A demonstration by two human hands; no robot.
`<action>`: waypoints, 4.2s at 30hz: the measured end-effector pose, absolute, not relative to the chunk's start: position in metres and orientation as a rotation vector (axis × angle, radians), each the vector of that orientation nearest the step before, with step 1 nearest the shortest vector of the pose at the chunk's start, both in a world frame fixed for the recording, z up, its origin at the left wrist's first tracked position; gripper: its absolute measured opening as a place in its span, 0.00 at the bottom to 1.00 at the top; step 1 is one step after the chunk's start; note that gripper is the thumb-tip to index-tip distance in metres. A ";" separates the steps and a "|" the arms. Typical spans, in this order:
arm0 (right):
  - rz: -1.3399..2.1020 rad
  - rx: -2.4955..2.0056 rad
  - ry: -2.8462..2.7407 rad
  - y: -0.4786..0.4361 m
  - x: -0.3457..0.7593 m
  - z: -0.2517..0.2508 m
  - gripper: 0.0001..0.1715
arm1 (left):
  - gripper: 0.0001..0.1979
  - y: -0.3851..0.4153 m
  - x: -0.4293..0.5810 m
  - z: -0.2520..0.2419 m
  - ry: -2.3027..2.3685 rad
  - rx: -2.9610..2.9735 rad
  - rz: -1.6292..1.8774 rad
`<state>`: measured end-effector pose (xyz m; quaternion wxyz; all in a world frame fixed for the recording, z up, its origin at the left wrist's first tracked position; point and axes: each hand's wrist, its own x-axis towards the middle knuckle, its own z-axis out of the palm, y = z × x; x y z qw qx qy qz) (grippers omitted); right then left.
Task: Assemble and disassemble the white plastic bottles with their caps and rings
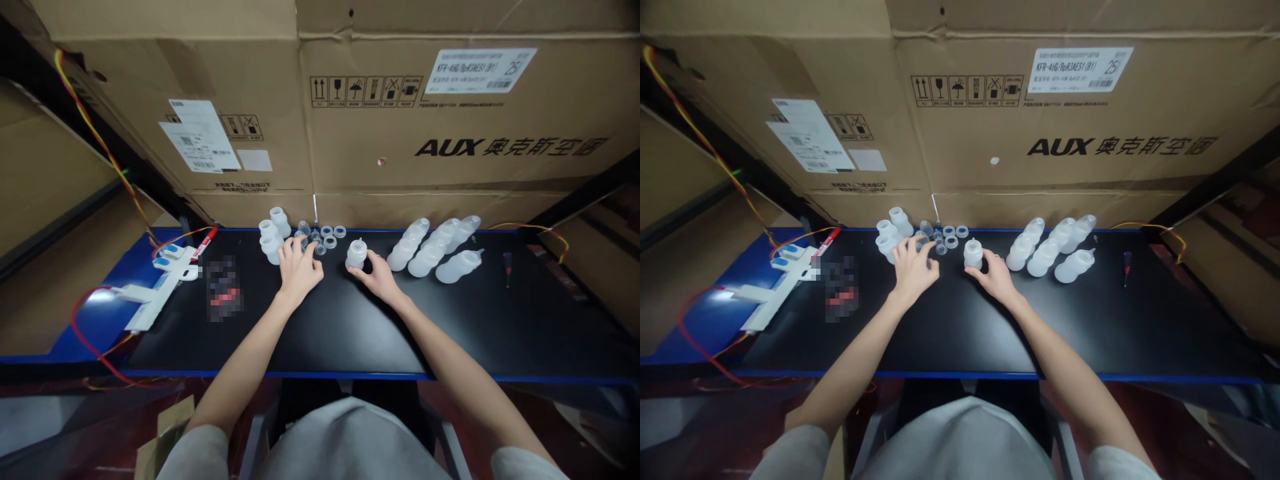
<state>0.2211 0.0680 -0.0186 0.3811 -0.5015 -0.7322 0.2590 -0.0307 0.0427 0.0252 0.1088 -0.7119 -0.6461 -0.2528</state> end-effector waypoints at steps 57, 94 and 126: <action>1.285 -0.985 -1.413 0.002 0.179 -0.004 0.26 | 0.25 0.028 -0.002 0.018 -1.680 -2.125 -2.672; 0.521 -1.261 -1.576 0.039 0.199 -0.015 0.40 | 0.34 0.047 -0.006 -0.009 -1.503 -3.005 -1.044; 0.460 -1.243 -2.265 0.027 0.190 -0.013 0.11 | 0.22 0.111 0.068 -0.011 -1.835 -2.624 -0.959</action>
